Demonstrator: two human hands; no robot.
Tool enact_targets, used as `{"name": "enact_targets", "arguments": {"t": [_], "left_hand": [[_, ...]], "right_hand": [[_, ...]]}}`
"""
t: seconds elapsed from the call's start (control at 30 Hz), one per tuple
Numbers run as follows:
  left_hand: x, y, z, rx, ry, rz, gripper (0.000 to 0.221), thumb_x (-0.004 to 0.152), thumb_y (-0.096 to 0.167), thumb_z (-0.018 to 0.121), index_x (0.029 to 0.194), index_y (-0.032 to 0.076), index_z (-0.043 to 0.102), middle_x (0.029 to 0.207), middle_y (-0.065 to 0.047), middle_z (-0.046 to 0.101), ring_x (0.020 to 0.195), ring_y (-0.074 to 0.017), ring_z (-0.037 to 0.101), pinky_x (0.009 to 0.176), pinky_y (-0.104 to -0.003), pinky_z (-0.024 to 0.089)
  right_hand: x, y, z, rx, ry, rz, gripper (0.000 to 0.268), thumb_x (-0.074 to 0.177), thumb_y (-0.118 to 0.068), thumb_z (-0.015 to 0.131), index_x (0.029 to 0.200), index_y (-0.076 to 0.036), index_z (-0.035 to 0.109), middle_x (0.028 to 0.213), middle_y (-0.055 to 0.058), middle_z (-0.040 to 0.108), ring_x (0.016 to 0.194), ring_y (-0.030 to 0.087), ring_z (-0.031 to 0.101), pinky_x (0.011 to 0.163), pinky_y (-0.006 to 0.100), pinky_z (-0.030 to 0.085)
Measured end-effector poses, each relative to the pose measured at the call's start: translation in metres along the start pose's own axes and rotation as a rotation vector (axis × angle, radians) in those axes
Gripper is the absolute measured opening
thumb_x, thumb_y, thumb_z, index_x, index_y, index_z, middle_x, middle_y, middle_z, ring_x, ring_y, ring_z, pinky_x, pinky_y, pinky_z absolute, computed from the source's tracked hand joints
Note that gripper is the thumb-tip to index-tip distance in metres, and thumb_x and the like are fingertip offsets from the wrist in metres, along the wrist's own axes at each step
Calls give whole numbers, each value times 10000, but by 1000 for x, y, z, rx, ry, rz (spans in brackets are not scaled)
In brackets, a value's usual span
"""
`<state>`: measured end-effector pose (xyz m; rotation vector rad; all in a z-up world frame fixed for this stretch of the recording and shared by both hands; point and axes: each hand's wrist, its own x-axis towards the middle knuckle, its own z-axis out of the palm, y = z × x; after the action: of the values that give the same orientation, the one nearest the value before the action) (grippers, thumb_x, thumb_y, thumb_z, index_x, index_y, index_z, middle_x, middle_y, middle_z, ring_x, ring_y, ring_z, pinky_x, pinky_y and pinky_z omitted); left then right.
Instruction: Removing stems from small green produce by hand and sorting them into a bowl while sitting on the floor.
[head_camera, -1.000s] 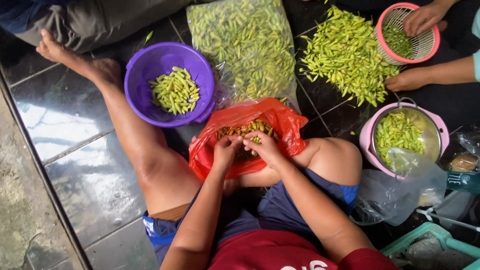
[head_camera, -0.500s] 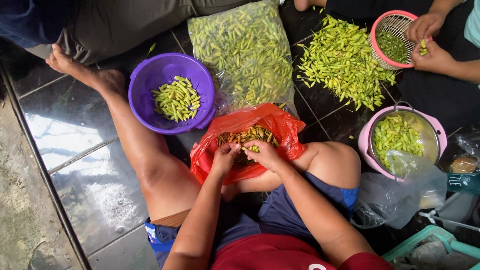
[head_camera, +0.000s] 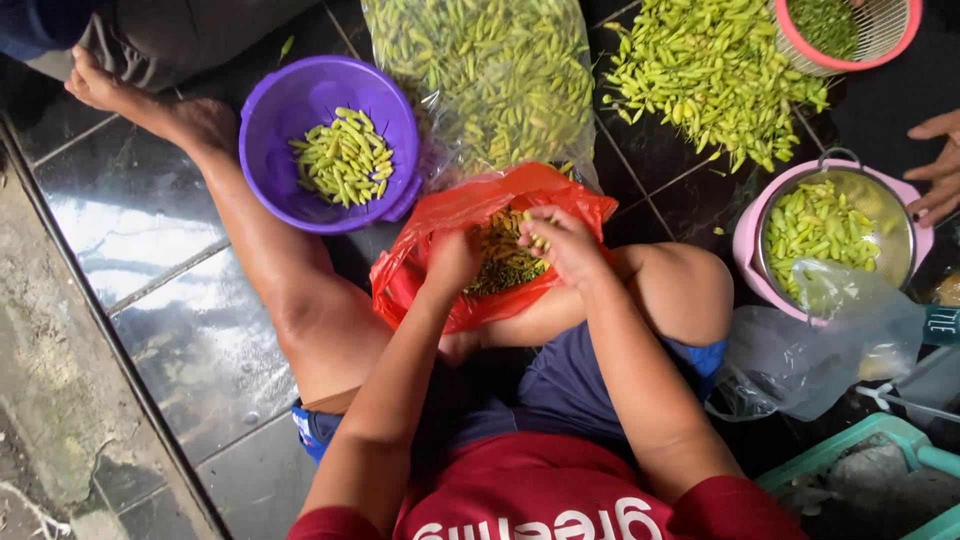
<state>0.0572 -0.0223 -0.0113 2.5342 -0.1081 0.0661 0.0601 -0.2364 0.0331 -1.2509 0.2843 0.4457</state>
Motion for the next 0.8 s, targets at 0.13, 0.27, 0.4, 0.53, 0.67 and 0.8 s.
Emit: {"name": "enact_targets", "arguments": {"t": [0.13, 0.27, 0.4, 0.53, 0.67, 0.8], "left_hand": [[15, 44, -7, 211, 37, 295, 353, 967, 272, 661, 1250, 66, 702, 954, -219, 737, 848, -399, 734, 805, -453, 571], [15, -7, 62, 474, 9, 360, 409, 954, 366, 680, 1313, 171, 652, 874, -92, 722, 808, -297, 736, 772, -458, 568], [2, -23, 53, 464, 106, 446, 246, 869, 349, 693, 1087, 234, 692, 919, -63, 677, 769, -321, 713, 724, -461, 506], [-12, -24, 30, 405, 175, 425, 253, 845, 514, 720, 987, 309, 674, 911, 29, 637, 855, -260, 676, 806, -391, 494], [-28, -7, -1, 10, 144, 195, 193, 904, 417, 789, 971, 246, 733, 854, 12, 650, 825, -279, 701, 723, -350, 539], [-43, -15, 4, -563, 132, -228, 156, 948, 324, 762, 1021, 196, 711, 783, -7, 744, 789, -190, 714, 701, -339, 547]], "right_hand": [[-7, -10, -3, 154, 161, -3, 347, 909, -81, 746, 1235, -12, 651, 993, 94, 656, 789, 176, 719, 659, 224, 605], [4, 8, -16, 184, 196, 1, 290, 884, -85, 786, 1154, -29, 697, 957, 61, 636, 793, 179, 726, 642, 216, 611], [0, -2, -9, 158, 154, -27, 306, 901, -108, 775, 1178, -25, 676, 984, 57, 620, 804, 179, 725, 637, 209, 596], [-5, -9, -1, 107, 131, -49, 318, 912, -124, 765, 1200, -43, 656, 990, 50, 619, 807, 179, 740, 644, 213, 605], [-5, -5, -1, 74, 139, -41, 255, 920, -145, 768, 1131, -51, 660, 953, 43, 621, 758, 168, 729, 602, 218, 603], [-3, 15, 8, 11, 110, 13, 198, 946, -178, 718, 1115, -96, 656, 923, 91, 669, 726, 187, 732, 562, 222, 585]]}}
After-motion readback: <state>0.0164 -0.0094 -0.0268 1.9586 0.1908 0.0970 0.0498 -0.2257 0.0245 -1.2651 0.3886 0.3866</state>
